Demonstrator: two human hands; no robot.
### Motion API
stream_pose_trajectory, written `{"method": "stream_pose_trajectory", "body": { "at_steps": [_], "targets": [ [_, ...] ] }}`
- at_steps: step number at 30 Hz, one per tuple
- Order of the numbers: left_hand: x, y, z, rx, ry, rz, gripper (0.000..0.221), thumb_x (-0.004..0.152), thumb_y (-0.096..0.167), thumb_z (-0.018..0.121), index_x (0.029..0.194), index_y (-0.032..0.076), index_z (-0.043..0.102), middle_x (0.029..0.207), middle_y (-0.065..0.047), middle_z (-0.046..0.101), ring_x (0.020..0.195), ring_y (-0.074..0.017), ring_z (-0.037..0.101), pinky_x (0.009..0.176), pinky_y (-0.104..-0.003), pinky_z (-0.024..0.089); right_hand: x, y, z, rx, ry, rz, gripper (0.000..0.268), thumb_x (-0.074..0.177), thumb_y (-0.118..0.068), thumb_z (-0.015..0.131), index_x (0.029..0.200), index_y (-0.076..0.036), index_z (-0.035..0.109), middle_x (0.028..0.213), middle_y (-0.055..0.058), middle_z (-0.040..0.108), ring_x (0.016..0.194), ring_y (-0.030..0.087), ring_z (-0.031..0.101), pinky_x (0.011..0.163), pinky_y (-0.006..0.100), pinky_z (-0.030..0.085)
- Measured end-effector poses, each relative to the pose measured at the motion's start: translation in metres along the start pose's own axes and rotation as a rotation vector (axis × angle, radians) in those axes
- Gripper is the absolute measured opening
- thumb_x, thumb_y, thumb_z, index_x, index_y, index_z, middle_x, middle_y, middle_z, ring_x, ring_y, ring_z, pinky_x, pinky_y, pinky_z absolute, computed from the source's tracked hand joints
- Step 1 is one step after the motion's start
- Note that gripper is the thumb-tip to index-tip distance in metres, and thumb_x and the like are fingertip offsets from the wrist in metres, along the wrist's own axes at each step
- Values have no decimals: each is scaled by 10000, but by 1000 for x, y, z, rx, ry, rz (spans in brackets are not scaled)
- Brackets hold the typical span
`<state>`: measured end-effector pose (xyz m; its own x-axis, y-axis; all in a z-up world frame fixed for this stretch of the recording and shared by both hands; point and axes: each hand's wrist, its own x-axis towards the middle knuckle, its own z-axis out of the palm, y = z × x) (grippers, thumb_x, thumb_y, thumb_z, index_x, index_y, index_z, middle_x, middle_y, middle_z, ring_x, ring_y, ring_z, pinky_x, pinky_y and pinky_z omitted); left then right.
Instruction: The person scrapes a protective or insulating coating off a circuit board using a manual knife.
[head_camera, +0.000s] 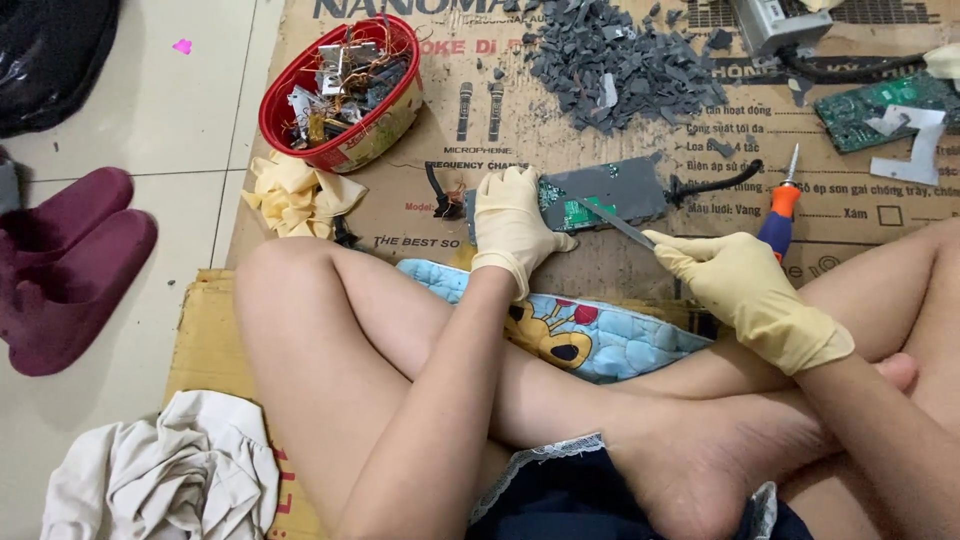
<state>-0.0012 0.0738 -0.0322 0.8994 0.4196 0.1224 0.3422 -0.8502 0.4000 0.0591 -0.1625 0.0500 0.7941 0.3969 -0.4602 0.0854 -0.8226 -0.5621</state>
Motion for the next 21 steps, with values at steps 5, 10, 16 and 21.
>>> {"method": "stream_pose_trajectory", "body": {
  "at_steps": [5, 10, 16, 21],
  "targets": [
    [2, 0, 1, 21, -25, -22, 807, 417, 443, 976, 1056, 87, 636, 1084, -130, 637, 1055, -349, 557, 1020, -421, 402, 7, 3, 3, 18, 21, -42, 310, 933, -290, 674, 1215, -198, 766, 1105, 65, 790, 826, 206, 709, 763, 293, 534],
    [2, -1, 3, 8, -11, -30, 840, 409, 407, 971, 1113, 86, 647, 1105, -141, 613, 1061, -360, 537, 1015, -423, 413, 7, -3, 7, 3, 58, -56, 320, 938, -280, 663, 1236, -214, 760, 911, 82, 794, 624, 209, 587, 601, 313, 467],
    [10, -7, 15, 4, -151, -113, 987, 383, 434, 979, 1243, 140, 591, 1252, -58, 596, 1311, -311, 512, 1206, -449, 226, 7, -18, 14, 88, 128, 1, 261, 961, -397, 673, 1214, -384, 735, 1189, 58, 724, 1279, 321, 579, 1113, 484, 402],
    [6, -8, 13, -6, -134, -111, 976, 376, 428, 974, 1225, 125, 600, 1241, -73, 603, 1305, -323, 512, 1204, -456, 230, 50, 13, 28, -16, 237, -77, 300, 949, -492, 694, 1248, -477, 684, 1113, 66, 739, 1161, 377, 621, 1015, 479, 483]
  ]
}}
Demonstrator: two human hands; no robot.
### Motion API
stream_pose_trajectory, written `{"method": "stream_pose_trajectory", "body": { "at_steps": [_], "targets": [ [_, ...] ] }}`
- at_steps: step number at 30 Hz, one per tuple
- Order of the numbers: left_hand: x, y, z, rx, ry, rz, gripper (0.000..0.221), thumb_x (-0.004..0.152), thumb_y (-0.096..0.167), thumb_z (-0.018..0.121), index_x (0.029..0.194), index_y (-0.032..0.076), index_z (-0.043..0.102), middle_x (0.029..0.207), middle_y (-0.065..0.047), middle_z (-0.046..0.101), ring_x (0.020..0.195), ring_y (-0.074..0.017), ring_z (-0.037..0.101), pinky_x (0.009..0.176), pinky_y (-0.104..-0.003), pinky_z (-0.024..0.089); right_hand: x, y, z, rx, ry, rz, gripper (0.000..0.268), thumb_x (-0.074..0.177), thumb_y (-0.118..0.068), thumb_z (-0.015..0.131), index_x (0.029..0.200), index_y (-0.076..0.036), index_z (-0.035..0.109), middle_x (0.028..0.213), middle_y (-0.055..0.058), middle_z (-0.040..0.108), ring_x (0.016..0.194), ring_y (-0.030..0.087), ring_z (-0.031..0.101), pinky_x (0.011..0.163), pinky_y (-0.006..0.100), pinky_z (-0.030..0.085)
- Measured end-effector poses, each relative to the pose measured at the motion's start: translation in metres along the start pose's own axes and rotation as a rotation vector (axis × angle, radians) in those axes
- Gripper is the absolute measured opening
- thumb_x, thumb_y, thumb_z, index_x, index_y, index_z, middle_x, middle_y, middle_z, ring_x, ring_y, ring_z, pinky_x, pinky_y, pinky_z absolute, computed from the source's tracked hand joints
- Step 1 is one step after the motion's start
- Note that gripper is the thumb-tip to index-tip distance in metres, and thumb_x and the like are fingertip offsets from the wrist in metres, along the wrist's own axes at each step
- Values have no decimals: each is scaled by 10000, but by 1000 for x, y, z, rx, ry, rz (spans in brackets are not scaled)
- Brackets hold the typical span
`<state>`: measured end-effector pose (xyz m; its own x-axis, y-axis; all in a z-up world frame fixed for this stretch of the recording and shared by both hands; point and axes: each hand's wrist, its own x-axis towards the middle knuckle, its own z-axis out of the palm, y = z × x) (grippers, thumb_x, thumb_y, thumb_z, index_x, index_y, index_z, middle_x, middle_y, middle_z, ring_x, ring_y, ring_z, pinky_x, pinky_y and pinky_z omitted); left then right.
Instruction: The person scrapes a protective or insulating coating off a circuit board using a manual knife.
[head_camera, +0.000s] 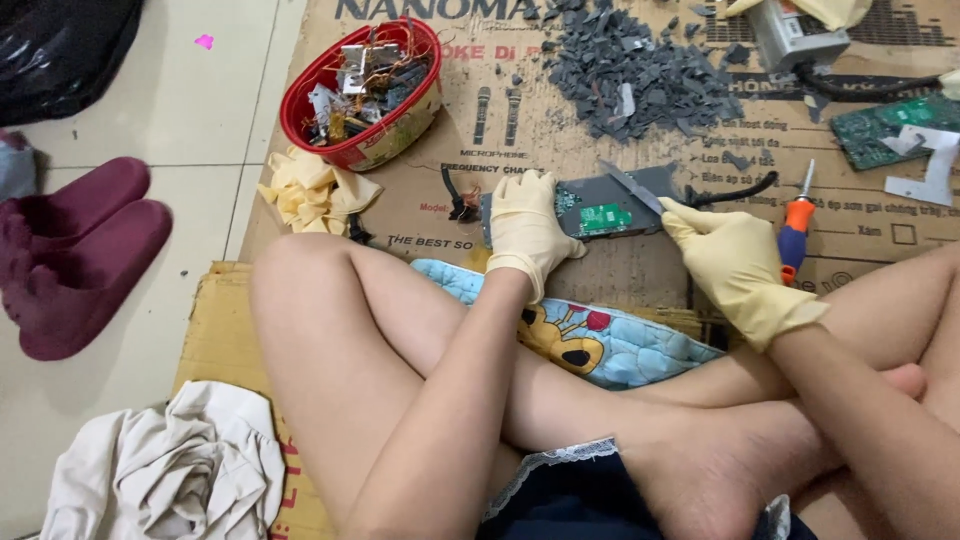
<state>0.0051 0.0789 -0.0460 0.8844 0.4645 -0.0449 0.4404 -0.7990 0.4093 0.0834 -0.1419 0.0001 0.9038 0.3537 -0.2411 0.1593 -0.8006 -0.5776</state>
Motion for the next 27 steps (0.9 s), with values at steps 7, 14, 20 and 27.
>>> {"method": "stream_pose_trajectory", "body": {
  "at_steps": [7, 14, 20, 27],
  "targets": [
    [-10, 8, -12, -2, 145, 103, 829, 408, 445, 977, 1077, 86, 647, 1073, -131, 619, 1052, -349, 542, 1055, -422, 370, -16, -3, -26, 268, -22, -123, 334, 1009, -223, 662, 1329, -133, 701, 875, 46, 721, 632, 117, 534, 564, 245, 408],
    [-13, 14, -14, 22, 219, 103, 768, 411, 480, 993, 978, 90, 652, 985, -119, 633, 974, -330, 583, 977, -421, 438, -7, 6, -42, 778, -103, 275, 414, 1071, -473, 523, 1274, -150, 683, 709, -37, 550, 445, 32, 339, 377, 187, 247],
    [-16, 28, -13, 111, 241, -41, 859, 499, 704, 938, 971, 35, 679, 977, -164, 612, 847, -333, 589, 797, -435, 492, 13, 48, -48, 1893, -718, -67, 620, 1136, -486, 464, 1320, 95, 579, 572, -87, 270, 450, 28, 229, 438, 161, 260],
    [-20, 22, -15, 79, 191, -68, 801, 545, 589, 951, 1026, 23, 651, 1006, -180, 660, 925, -357, 644, 879, -429, 515, 2, 43, -57, 2037, -804, -64, 631, 1190, -466, 389, 1317, 125, 571, 570, -71, 308, 436, 41, 246, 408, 176, 282]
  ]
}}
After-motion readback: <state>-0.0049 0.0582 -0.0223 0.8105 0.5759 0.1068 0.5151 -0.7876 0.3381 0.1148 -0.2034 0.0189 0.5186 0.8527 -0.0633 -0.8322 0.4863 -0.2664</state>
